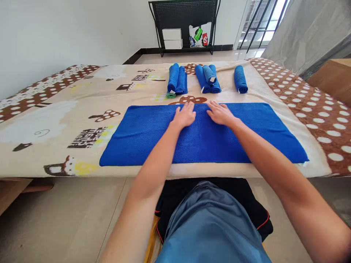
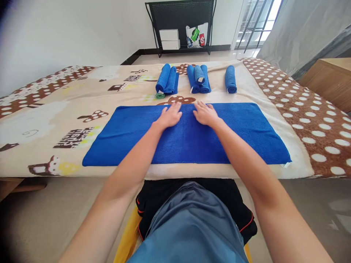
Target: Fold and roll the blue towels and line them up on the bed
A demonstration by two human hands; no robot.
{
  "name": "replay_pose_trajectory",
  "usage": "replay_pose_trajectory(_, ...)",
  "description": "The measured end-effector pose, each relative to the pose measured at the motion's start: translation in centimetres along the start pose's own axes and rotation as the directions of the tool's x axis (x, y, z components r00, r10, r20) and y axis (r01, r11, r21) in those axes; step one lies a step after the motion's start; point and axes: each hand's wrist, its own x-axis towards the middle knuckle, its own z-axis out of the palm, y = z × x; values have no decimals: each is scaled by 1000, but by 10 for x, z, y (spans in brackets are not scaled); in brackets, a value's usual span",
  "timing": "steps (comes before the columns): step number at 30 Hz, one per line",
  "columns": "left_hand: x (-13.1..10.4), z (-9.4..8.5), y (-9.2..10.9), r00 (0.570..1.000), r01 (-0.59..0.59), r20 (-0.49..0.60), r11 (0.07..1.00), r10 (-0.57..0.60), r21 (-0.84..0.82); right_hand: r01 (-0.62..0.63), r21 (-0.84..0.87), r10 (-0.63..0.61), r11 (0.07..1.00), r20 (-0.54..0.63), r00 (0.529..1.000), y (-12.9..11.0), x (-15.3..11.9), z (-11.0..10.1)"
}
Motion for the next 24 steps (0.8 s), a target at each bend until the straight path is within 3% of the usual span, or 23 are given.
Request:
replay_pose_trajectory(2, 8, 9, 21, 999, -38, 15, 999, 38, -8, 69, 29, -69, 997, 22, 997, -23, 9, 8)
replay_pose_trajectory(3, 9, 12, 22, 999, -43, 12, 999, 43, -11, 76, 36, -77, 996, 32, 997, -25, 10, 10)
replay_pose_trajectory(5, 7, 13, 5, 1000, -21, -7, 1000, 21, -12, 58, 42, -59, 997, 37, 998, -13, 6, 9)
replay_pose_trajectory(9, -14, 1, -76, 991, 126, -45, 992, -126, -7, -110, 28, 110, 993, -2, 994, 58, -23, -6)
replay_pose_trajectory(13, -50, -13, -165, 943, 323, -79, 946, -322, 3, -280, 16, 280, 960, -31, 959, 136, -62, -22)
replay_pose_trajectory(17, -76, -18, -218, 896, 435, -106, 900, -431, 12, -416, 20, 417, 909, -40, 908, 187, -91, -29)
replay_pose_trajectory(21, -76, -20, -233, 884, 463, -88, 886, -459, 25, -460, -9, 460, 888, -8, 888, 198, -98, -39)
replay_pose_trajectory(24, -66, -23, -210, 886, 460, -99, 886, -454, 52, -486, -97, 487, 868, -22, 873, 174, -88, -41)
